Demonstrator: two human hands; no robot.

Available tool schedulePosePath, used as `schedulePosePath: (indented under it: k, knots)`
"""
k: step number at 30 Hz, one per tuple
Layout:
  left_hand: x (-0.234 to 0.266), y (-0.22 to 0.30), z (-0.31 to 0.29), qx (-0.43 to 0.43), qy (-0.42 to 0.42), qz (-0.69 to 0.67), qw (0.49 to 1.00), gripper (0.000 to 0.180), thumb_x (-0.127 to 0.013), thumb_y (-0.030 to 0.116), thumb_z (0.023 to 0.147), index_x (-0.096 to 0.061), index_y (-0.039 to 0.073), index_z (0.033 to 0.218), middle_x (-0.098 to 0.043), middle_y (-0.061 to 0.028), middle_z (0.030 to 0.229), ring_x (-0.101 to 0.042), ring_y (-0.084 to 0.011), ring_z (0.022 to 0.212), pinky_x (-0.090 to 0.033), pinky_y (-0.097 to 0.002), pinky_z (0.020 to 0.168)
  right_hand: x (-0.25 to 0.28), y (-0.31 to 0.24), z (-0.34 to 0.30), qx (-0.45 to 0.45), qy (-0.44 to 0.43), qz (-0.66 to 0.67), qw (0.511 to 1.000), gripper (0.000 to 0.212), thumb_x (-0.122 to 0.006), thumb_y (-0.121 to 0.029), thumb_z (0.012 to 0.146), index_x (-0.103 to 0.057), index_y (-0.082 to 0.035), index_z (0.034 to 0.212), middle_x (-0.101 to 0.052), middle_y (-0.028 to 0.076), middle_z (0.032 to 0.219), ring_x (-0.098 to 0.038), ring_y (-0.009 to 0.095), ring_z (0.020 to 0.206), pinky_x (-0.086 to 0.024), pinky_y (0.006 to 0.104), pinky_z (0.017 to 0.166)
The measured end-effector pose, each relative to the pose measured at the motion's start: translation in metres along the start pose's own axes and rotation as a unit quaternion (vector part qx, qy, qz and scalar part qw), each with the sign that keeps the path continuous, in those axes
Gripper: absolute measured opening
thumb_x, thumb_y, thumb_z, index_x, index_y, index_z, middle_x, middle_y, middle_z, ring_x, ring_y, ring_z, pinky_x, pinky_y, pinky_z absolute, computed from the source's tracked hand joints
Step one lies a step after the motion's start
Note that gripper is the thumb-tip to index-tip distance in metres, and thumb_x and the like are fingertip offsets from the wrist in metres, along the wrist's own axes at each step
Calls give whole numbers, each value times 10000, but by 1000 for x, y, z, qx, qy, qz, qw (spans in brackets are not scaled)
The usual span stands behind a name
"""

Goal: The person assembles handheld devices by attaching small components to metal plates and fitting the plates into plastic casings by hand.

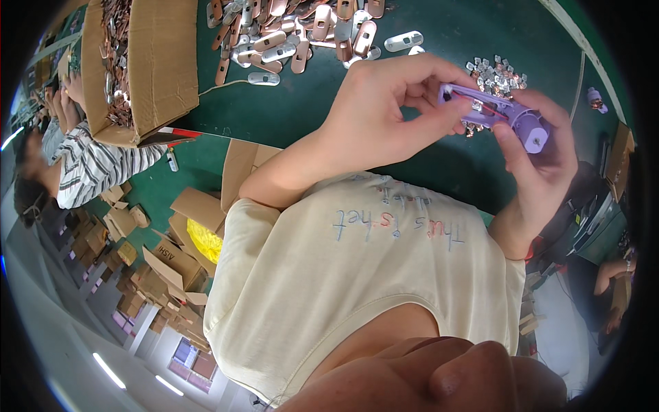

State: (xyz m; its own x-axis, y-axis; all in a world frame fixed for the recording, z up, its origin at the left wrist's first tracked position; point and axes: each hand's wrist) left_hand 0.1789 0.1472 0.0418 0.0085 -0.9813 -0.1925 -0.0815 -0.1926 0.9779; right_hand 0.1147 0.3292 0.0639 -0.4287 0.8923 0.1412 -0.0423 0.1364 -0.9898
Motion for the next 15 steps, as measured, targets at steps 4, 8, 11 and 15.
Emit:
schedulePosePath:
  k: [4, 8, 11, 15]
  knots:
    - [-3, -5, 2, -43, 19, 42, 998, 204, -555, -57, 816, -550, -69, 1020, -605, -119, 982, -634, -161, 806, -527, -240, 689, 0, 5, 4, -36, -35, 13, 999, 317, -709, 27, 679, -569, 17, 963, -583, 54, 939, -547, 99, 836, -419, 197, 745]
    - [-2, -18, 4, -93, 71, 94, 989, 187, -582, -65, 795, -544, -64, 978, -595, -91, 925, -614, -140, 792, -502, -225, 685, -8, 17, 2, -2, -12, 1, 1000, 293, -702, 21, 676, -564, 14, 935, -590, 56, 899, -545, 95, 801, -424, 198, 729]
    - [-1, -27, 5, -133, 85, 161, 974, 196, -612, -65, 775, -541, -58, 958, -588, -80, 900, -589, -119, 773, -476, -219, 675, -8, 27, 4, 84, 5, -19, 996, 278, -700, 20, 675, -564, 9, 917, -595, 58, 886, -545, 89, 786, -427, 197, 721]
    - [-9, -49, 9, -181, 177, 132, 958, 155, -685, 10, 694, -588, 16, 814, -562, -41, 729, -563, -103, 609, -445, -202, 545, -2, 32, 12, 91, -30, -73, 993, 250, -688, 10, 685, -572, -20, 904, -600, 23, 854, -543, 80, 742, -432, 194, 683]
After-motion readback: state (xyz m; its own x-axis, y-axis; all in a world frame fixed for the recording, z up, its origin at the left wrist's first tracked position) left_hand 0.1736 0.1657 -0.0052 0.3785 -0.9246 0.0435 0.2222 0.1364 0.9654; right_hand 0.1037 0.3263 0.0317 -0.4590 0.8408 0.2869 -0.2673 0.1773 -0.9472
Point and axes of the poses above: each hand's wrist, its own z-axis towards the middle knuckle, its own x-axis out of the back of the hand, y = z × x
